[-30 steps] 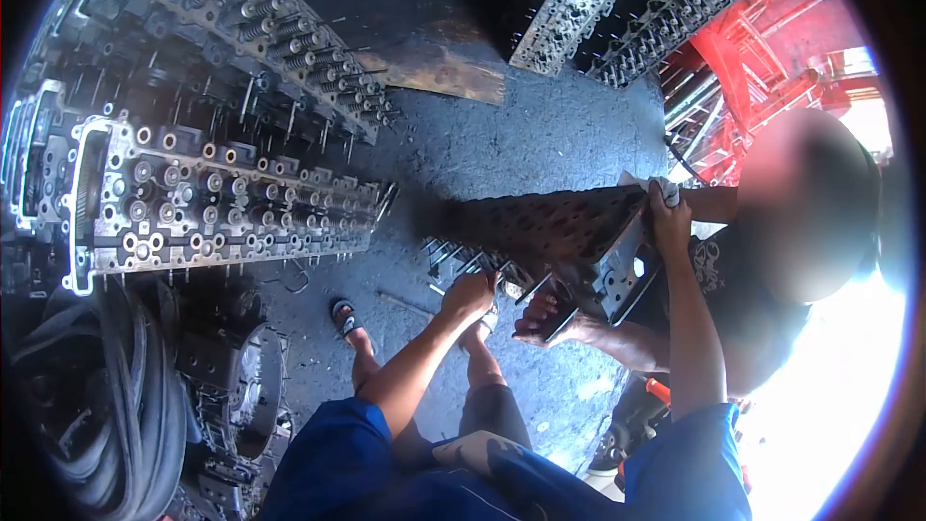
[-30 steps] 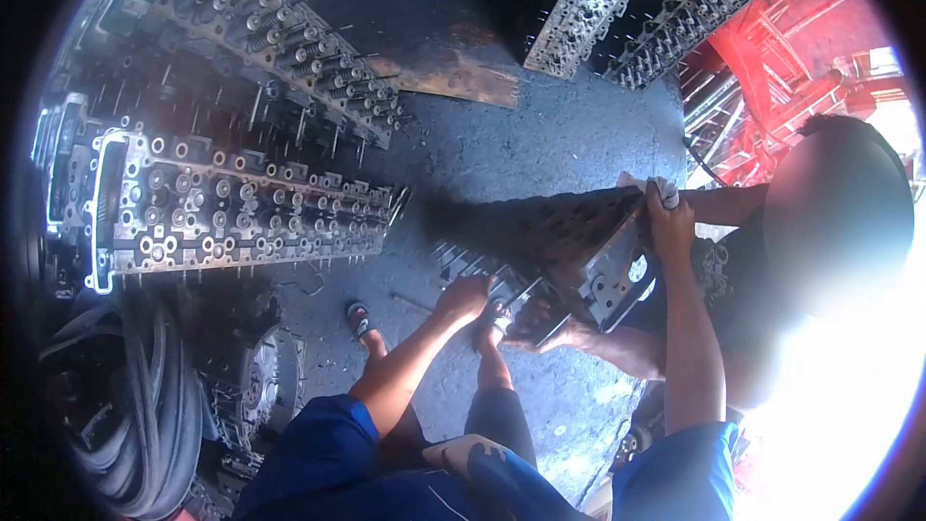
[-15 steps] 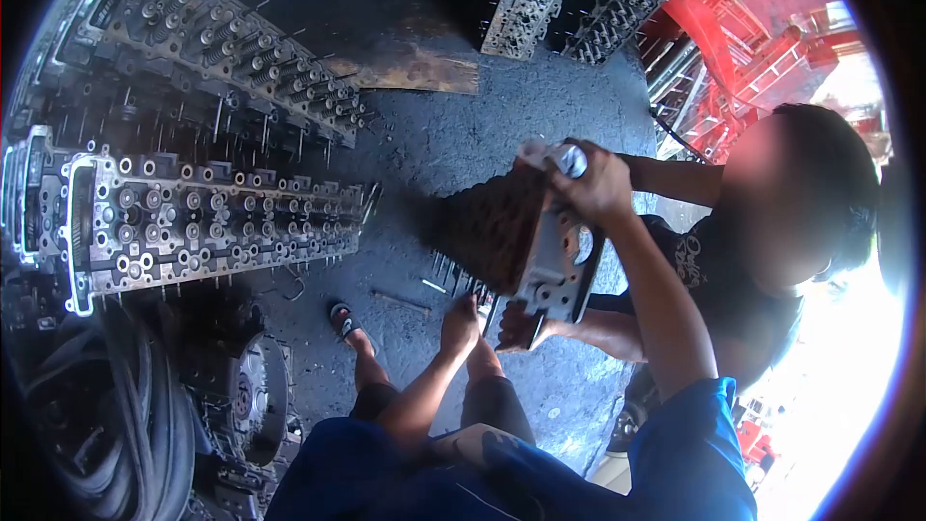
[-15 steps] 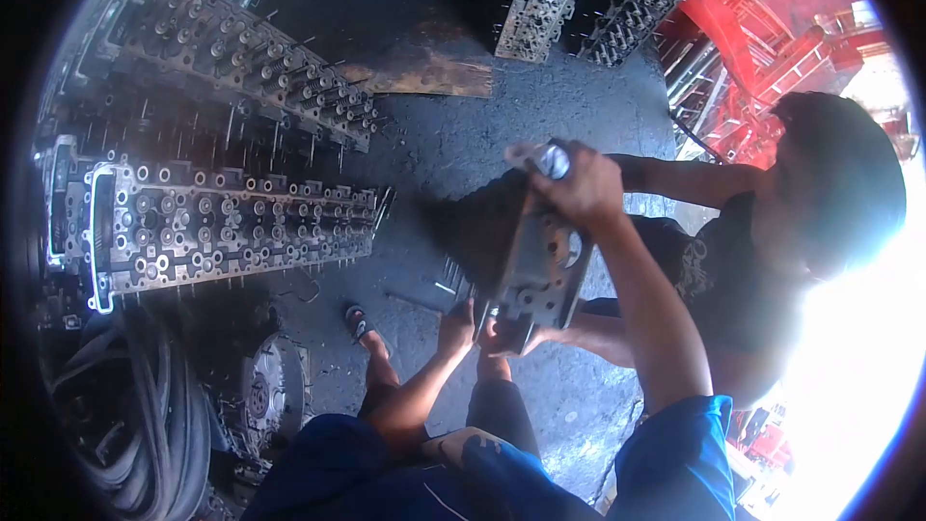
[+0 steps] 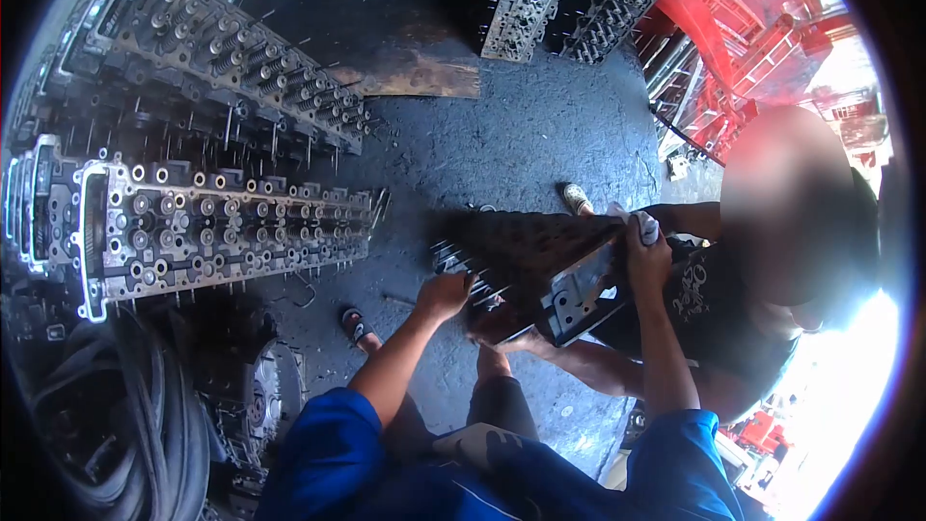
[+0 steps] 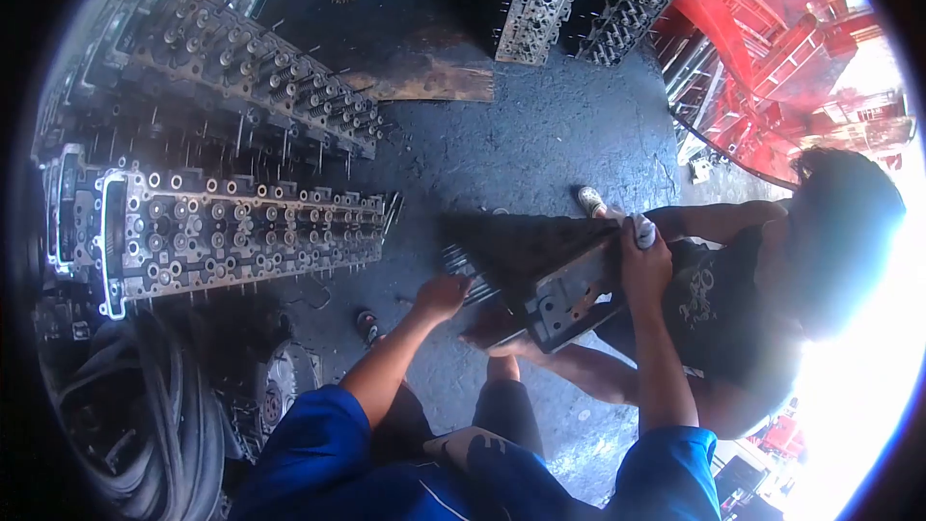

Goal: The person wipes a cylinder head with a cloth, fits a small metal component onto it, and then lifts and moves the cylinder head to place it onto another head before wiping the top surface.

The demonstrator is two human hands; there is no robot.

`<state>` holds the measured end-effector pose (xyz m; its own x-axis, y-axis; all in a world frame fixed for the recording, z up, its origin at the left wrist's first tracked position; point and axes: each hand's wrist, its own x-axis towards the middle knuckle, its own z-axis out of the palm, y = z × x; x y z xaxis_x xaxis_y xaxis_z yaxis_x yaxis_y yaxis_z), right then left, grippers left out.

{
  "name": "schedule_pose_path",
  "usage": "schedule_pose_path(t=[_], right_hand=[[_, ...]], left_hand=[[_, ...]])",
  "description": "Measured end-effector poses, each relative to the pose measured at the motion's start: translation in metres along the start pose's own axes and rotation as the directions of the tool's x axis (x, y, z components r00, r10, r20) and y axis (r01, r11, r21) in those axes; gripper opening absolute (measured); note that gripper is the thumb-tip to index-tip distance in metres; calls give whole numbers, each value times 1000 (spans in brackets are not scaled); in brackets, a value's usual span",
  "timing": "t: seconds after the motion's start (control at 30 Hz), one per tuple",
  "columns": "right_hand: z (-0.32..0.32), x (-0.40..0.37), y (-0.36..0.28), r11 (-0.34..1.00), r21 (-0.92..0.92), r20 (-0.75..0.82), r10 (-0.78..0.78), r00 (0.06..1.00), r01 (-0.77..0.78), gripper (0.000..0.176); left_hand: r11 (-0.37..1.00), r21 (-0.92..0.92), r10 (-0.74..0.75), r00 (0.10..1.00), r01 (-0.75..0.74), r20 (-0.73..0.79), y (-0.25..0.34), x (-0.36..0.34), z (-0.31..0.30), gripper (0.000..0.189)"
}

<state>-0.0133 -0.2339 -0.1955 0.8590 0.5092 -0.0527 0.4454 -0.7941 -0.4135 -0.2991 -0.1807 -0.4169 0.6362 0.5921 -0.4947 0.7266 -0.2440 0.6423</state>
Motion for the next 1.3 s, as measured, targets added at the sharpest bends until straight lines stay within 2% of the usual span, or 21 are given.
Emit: schedule_pose_path(t=[0.27, 0.33, 0.47, 0.53, 0.6, 0.67, 0.7, 0.73, 0.8, 0.83, 0.87, 0.9, 0.93, 0.97, 1.0, 1.03, 1.1, 1.17, 1.23, 1.27, 1.3], right_hand=[[4, 5, 31, 989, 71, -113, 138, 984, -131, 51], [4, -3, 25, 969, 209, -91, 156, 983, -135, 49], [5, -6, 12, 976, 170, -76, 151, 986, -136, 51], [1, -8, -7, 979, 7, -5, 204, 979, -204, 54], [8, -1, -19, 973, -44, 2, 226, 974, -226, 58], [16, 4, -29, 977, -85, -31, 194, 980, -196, 60], [28, 7, -29, 978, -166, -235, 84, 968, -126, 56], [28, 9, -28, 979, -154, -254, 94, 963, -136, 56], [21, 15, -35, 996, -27, -154, -83, 985, 80, 48], [22, 20, -31, 977, -67, -174, -211, 962, 202, 42], [27, 27, -22, 976, -62, -193, -216, 957, 208, 42], [32, 34, -10, 945, -83, -202, -327, 923, 316, 41], [33, 38, -3, 903, -107, -204, -431, 879, 417, 40], [26, 35, -12, 930, -50, -147, -368, 918, 364, 39], [25, 32, -16, 928, -44, -142, -371, 918, 369, 39], [25, 32, -18, 929, -15, -153, -367, 918, 369, 39], [20, 37, -25, 907, 123, -150, -383, 911, 402, 40], [26, 38, -24, 924, 161, -159, -322, 933, 346, 41], [43, 43, -18, 955, 133, -144, -245, 959, 264, 39], [41, 44, -21, 953, 144, -88, -255, 963, 266, 35], [54, 51, -13, 936, 76, -170, -326, 930, 342, 37]], left_hand=[[988, 92, 122, 992, -122, -3, 16, 45, -51, 44], [982, 114, 154, 988, -152, -13, 9, 57, -58, 44], [976, 144, 172, 984, -163, -52, 9, 67, -84, 45], [972, 134, 205, 975, -193, -86, 4, 76, -94, 47], [968, 121, 235, 965, -220, -121, -3, 86, -101, 49], [954, 157, 279, 949, -255, -150, -10, 97, -107, 53], [948, 167, 297, 943, -272, -151, -9, 101, -110, 53], [949, 172, 288, 947, -263, -142, -7, 101, -111, 55], [943, 188, 304, 942, -276, -145, -7, 103, -111, 57], [940, 179, 311, 945, -289, -103, -15, 108, -103, 55], [939, 169, 312, 948, -298, -61, -24, 113, -94, 54], [935, 178, 324, 944, -307, -70, -37, 120, -85, 54], [947, 173, 300, 935, -269, -189, -53, 127, -76, 50], [961, 161, 264, 916, -224, -303, -62, 127, -72, 46], [973, -177, 62, 905, -149, -420, -54, 109, -85, 43], [861, -497, -166, 869, -102, -465, -39, 85, -106, 40], [724, -679, -237, 880, -123, -412, -15, 45, -136, 38], [574, -731, -209, 797, -369, -567, 47, 8, -140, 32], [645, -652, -81, 813, -398, -577, 110, -11, -148, 27], [705, -559, -15, 778, -437, -628, 136, -9, -147, 28], [741, -461, 80, 746, -488, -661, 154, 1, -142, 29]])
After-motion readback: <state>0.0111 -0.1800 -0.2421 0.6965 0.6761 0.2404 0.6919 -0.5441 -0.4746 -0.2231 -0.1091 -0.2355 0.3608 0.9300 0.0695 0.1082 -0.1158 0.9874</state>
